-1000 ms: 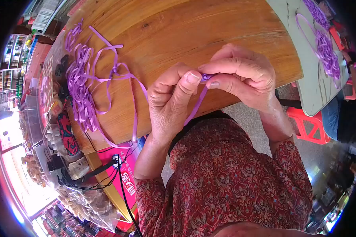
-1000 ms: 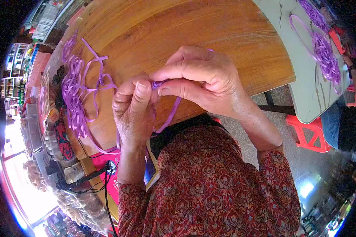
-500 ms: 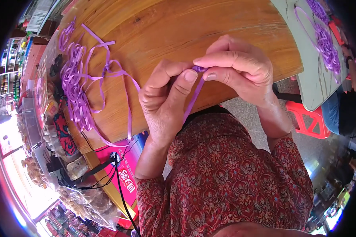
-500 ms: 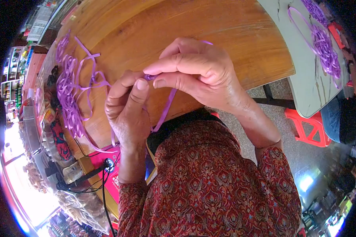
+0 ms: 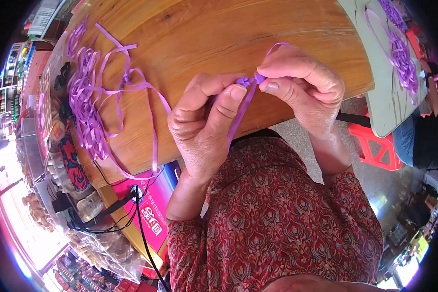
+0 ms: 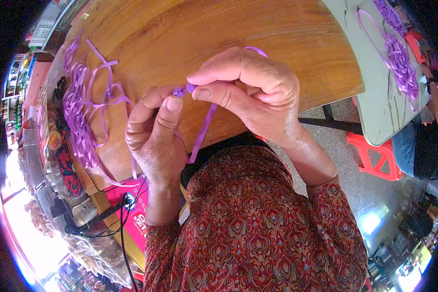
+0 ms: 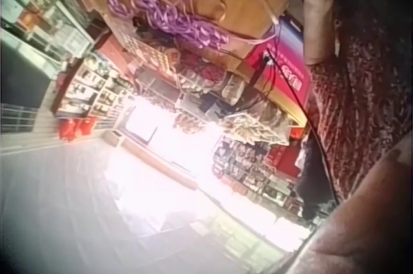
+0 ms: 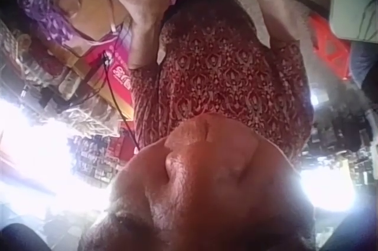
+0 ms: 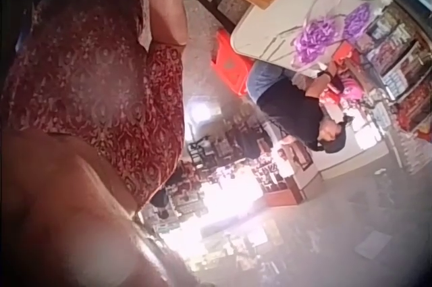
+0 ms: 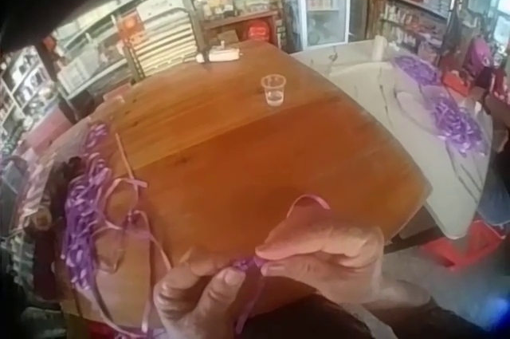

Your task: The person ties knots in purple ribbons by hand, one at a time. They pick up a ribbon from the table, form a loop, pull the end through to create a knot, and then place it back down.

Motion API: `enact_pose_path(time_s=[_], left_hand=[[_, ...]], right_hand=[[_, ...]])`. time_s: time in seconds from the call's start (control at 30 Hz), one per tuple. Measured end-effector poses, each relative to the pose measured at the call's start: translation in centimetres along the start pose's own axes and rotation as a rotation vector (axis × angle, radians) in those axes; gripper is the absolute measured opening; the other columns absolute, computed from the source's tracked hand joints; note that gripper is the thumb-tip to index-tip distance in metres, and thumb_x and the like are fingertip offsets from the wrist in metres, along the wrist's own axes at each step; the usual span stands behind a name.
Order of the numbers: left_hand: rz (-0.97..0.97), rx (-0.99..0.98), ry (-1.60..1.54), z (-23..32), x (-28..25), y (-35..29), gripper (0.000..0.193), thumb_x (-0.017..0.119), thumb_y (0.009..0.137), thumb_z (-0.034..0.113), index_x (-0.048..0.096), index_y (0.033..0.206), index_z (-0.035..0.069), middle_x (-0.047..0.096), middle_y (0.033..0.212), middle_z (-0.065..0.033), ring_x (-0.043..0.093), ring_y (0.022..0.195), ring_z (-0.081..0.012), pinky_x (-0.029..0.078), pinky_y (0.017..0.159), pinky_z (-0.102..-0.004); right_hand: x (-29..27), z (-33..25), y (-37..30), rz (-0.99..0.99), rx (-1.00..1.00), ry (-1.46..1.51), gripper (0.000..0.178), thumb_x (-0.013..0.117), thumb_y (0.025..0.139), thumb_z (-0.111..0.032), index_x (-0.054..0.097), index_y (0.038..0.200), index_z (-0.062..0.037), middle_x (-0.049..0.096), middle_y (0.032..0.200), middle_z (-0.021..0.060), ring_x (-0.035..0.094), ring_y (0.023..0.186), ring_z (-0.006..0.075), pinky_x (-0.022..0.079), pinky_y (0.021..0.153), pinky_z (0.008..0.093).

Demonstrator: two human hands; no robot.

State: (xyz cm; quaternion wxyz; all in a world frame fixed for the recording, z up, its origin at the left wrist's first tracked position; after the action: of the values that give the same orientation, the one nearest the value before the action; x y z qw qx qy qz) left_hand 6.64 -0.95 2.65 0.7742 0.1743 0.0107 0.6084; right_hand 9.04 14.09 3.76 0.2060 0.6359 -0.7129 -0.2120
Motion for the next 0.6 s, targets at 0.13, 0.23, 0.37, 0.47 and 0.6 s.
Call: enact_pose_path(time_s=[0.13, 0.23, 0.37, 0.47, 0.6], left_hand=[[-0.012, 0.001, 0.008, -0.28, -0.06, 0.00, 0.013, 0.065, 0.081, -0.001, 0.065, 0.093, 0.000, 0.054, 0.078, 0.0006, 0.047, 0.070, -0.0056, 0.038, 0.063, -0.0181], [-0.024, -0.007, 0.028, -0.38, -0.13, -0.06, 0.012, 0.065, 0.080, -0.002, 0.066, 0.092, 0.000, 0.055, 0.078, 0.0003, 0.046, 0.070, -0.0055, 0.037, 0.062, -0.0181], [-0.031, 0.006, -0.049, -0.68, -0.03, 0.01, 0.012, 0.066, 0.078, -0.004, 0.066, 0.090, 0.000, 0.056, 0.077, -0.0002, 0.046, 0.068, -0.0059, 0.037, 0.061, -0.0188], [-0.055, 0.015, -0.064, -0.73, 0.09, 0.08, 0.012, 0.065, 0.078, -0.005, 0.066, 0.089, 0.000, 0.057, 0.076, -0.0004, 0.046, 0.067, -0.0064, 0.036, 0.060, -0.0191], [-0.100, 0.034, 0.017, -0.49, -0.02, 0.07, 0.013, 0.064, 0.078, -0.007, 0.066, 0.088, 0.000, 0.057, 0.075, -0.0007, 0.046, 0.066, -0.0068, 0.036, 0.059, -0.0194]], right_hand=[[0.07, -0.22, 0.25, -0.075, -0.090, -0.114, 0.020, 0.068, 0.071, 0.008, 0.063, 0.089, 0.0027, 0.061, 0.083, 0.0112, 0.057, 0.075, 0.0175, 0.046, 0.067, 0.0274], [0.15, -0.45, 0.33, -0.109, -0.146, -0.171, 0.019, 0.067, 0.072, 0.008, 0.062, 0.089, 0.0029, 0.061, 0.083, 0.0118, 0.057, 0.073, 0.0173, 0.045, 0.065, 0.0273], [0.23, -0.13, 0.18, -0.089, -0.122, -0.106, 0.017, 0.066, 0.073, 0.008, 0.062, 0.088, 0.0031, 0.060, 0.082, 0.0120, 0.056, 0.072, 0.0173, 0.045, 0.063, 0.0269], [0.01, 0.18, 0.12, -0.046, -0.036, 0.007, 0.015, 0.065, 0.073, 0.007, 0.062, 0.087, 0.0034, 0.059, 0.082, 0.0122, 0.056, 0.071, 0.0177, 0.045, 0.063, 0.0265], [-0.09, -0.16, 0.12, -0.103, -0.084, -0.078, 0.014, 0.066, 0.074, 0.006, 0.061, 0.086, 0.0033, 0.059, 0.082, 0.0123, 0.056, 0.071, 0.0175, 0.045, 0.063, 0.0260]])
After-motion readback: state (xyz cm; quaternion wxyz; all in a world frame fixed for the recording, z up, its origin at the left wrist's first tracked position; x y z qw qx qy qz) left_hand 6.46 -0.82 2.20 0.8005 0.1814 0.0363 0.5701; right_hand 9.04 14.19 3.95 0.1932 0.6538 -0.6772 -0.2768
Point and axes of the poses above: each hand's wrist, its own y-axis towards the middle knuckle, its own x-axis out of the palm, z = x × y, the point moved 5 cm from there along y, towards the middle knuckle
